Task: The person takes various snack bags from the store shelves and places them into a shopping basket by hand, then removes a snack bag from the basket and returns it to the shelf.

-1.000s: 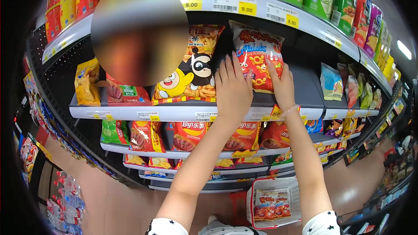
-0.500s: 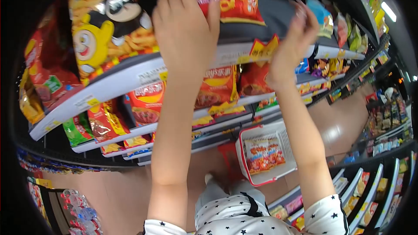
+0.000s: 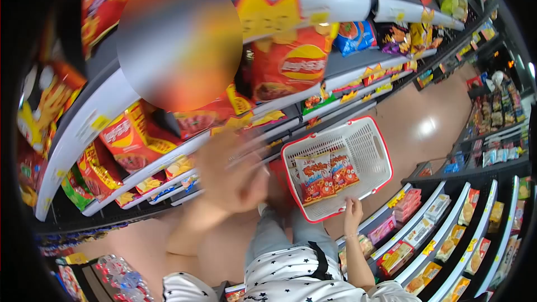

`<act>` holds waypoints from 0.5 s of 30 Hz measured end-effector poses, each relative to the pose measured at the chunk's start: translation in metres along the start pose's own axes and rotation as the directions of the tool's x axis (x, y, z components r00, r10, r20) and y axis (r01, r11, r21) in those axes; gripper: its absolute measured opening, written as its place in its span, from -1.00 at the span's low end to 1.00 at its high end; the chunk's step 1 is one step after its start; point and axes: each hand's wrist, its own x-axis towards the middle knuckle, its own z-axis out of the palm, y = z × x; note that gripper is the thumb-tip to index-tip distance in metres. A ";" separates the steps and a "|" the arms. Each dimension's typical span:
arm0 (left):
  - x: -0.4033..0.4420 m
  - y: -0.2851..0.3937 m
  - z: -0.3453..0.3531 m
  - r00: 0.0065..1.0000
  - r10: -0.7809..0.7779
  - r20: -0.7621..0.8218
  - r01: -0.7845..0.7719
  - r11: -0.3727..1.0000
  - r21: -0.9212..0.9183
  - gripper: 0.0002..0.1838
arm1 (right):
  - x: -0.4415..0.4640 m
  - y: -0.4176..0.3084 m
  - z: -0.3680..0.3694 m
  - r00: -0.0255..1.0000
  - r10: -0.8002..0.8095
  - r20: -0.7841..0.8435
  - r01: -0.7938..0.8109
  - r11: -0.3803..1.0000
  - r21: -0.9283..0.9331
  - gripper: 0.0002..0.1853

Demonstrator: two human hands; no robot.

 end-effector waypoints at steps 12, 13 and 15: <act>-0.352 0.095 0.357 -0.048 -0.906 0.422 0.995 -0.005 0.103 -0.18 | 0.121 0.137 0.097 0.759 0.320 0.568 -0.359 0.932 -0.045 -0.14; -0.376 0.092 0.370 -0.203 -0.832 0.516 0.967 -0.253 -0.028 -0.03 | 0.123 0.138 0.092 0.749 0.307 0.587 -0.353 0.935 -0.039 -0.14; -0.360 0.093 0.372 -0.119 -0.856 0.504 0.928 -0.277 -0.250 -0.05 | 0.128 0.141 0.085 0.625 0.285 0.726 -0.404 0.915 -0.011 -0.15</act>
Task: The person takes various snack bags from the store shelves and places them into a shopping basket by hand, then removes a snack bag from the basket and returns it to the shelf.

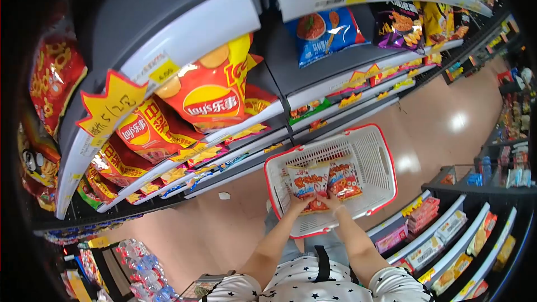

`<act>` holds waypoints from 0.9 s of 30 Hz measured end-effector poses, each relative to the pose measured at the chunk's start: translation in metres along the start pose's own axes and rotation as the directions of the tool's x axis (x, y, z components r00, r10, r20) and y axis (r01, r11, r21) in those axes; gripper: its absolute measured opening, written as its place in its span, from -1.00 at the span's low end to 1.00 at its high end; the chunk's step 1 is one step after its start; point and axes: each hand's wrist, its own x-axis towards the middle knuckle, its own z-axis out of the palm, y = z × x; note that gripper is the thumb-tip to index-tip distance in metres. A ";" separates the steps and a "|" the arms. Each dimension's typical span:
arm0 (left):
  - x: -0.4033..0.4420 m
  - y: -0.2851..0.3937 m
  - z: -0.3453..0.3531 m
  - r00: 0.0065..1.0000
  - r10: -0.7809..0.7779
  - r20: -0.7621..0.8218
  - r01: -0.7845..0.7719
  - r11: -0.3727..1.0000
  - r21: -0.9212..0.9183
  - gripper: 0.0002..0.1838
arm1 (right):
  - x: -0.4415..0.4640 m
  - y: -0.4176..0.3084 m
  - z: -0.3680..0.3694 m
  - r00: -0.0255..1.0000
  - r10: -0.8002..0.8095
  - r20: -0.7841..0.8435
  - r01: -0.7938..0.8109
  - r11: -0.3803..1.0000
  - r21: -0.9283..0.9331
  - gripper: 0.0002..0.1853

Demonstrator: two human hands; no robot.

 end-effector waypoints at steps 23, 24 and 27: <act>-0.178 0.414 -0.131 -0.006 0.881 -0.472 -0.840 0.252 0.481 -0.20 | -0.198 -0.391 0.064 -0.185 -0.980 0.076 0.940 -0.199 -0.278 -0.40; -0.169 0.436 -0.161 -0.034 0.885 -0.465 -0.813 0.246 0.528 -0.18 | -0.208 -0.424 0.083 -0.270 -0.962 0.037 0.922 -0.269 -0.279 -0.38; -0.178 0.547 -0.213 -0.306 0.900 -0.310 -0.628 0.054 0.777 -0.26 | -0.240 -0.524 0.135 -0.358 -0.930 -0.085 0.901 -0.320 -0.292 -0.40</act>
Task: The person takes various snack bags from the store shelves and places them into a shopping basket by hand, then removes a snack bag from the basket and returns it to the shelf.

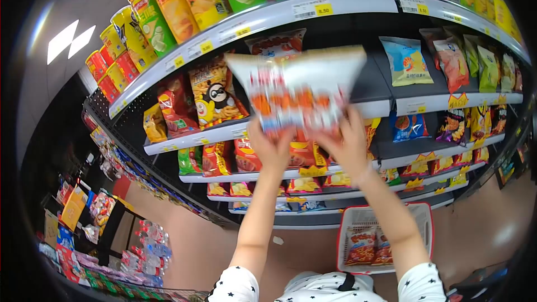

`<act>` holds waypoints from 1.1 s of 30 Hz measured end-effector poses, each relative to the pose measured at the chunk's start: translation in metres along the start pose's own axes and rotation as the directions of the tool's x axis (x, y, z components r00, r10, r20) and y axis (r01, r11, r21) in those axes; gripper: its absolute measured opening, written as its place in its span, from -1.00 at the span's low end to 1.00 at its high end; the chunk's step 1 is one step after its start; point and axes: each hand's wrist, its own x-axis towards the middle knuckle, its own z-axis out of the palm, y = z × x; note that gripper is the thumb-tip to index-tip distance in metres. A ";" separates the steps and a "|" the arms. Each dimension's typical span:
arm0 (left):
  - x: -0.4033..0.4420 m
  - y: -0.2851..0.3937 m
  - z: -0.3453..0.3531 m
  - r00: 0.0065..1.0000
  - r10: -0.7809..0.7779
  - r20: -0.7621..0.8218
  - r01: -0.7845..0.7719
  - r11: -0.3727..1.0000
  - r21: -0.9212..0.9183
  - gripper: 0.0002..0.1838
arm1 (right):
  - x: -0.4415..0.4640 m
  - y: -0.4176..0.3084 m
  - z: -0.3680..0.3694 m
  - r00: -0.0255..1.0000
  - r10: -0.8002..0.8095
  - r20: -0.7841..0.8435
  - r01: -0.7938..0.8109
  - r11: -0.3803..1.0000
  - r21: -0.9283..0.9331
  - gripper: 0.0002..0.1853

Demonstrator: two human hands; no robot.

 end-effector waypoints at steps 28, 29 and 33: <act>0.052 -0.053 0.016 0.962 0.219 -0.161 -0.209 0.975 0.078 -0.49 | 0.061 0.028 0.073 0.964 0.171 0.204 -0.115 0.959 -0.259 -0.57; 0.052 -0.052 0.014 0.967 0.230 -0.115 -0.219 0.971 0.098 -0.52 | 0.060 0.028 0.073 0.963 0.176 0.205 -0.120 0.959 -0.257 -0.57; 0.050 -0.055 0.015 0.978 0.204 0.032 -0.207 0.967 0.149 -0.53 | 0.061 0.027 0.071 0.932 0.262 0.250 -0.206 0.951 -0.229 -0.42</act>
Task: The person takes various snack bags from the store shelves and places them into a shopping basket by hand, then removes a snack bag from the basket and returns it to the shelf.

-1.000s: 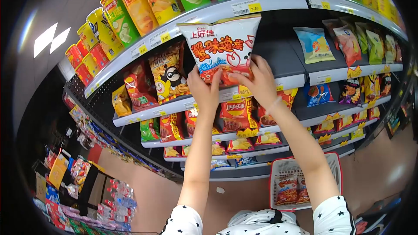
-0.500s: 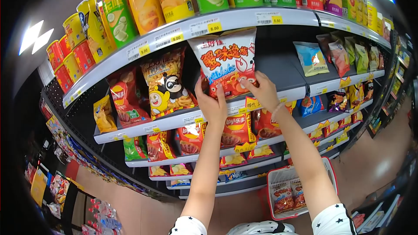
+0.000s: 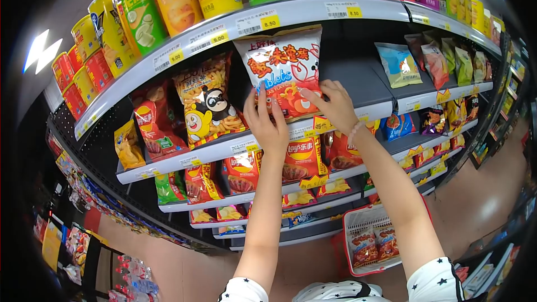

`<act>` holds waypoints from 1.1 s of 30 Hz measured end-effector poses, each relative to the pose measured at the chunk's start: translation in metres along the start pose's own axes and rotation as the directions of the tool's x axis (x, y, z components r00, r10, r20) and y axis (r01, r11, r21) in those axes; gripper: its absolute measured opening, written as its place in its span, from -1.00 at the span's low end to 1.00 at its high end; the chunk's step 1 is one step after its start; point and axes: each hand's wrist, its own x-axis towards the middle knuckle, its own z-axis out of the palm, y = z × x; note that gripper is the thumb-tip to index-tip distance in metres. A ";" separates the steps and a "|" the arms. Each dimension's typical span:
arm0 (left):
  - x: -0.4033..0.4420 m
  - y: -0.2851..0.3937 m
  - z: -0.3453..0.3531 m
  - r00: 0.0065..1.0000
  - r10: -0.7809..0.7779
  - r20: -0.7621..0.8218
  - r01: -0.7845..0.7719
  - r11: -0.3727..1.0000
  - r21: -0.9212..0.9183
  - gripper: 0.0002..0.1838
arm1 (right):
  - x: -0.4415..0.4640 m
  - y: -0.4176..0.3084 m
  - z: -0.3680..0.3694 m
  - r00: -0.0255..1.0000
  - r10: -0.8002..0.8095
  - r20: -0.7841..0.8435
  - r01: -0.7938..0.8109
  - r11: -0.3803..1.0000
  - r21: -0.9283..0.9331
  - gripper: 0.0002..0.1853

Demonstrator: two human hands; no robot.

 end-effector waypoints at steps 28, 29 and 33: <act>-0.386 0.238 0.018 0.115 -0.190 0.975 0.338 0.930 0.142 -0.49 | -0.603 0.300 -0.108 0.184 0.981 0.057 -0.861 0.189 -0.473 -0.31; -0.423 0.252 0.019 0.079 -0.185 0.980 0.358 0.922 0.145 -0.49 | -0.607 0.304 -0.104 0.171 0.983 0.071 -0.861 0.184 -0.473 -0.31; -0.548 0.284 0.003 -0.329 -0.265 0.906 0.598 0.684 0.418 -0.45 | -0.622 0.328 -0.093 0.081 0.997 0.013 -0.734 0.068 -0.676 -0.12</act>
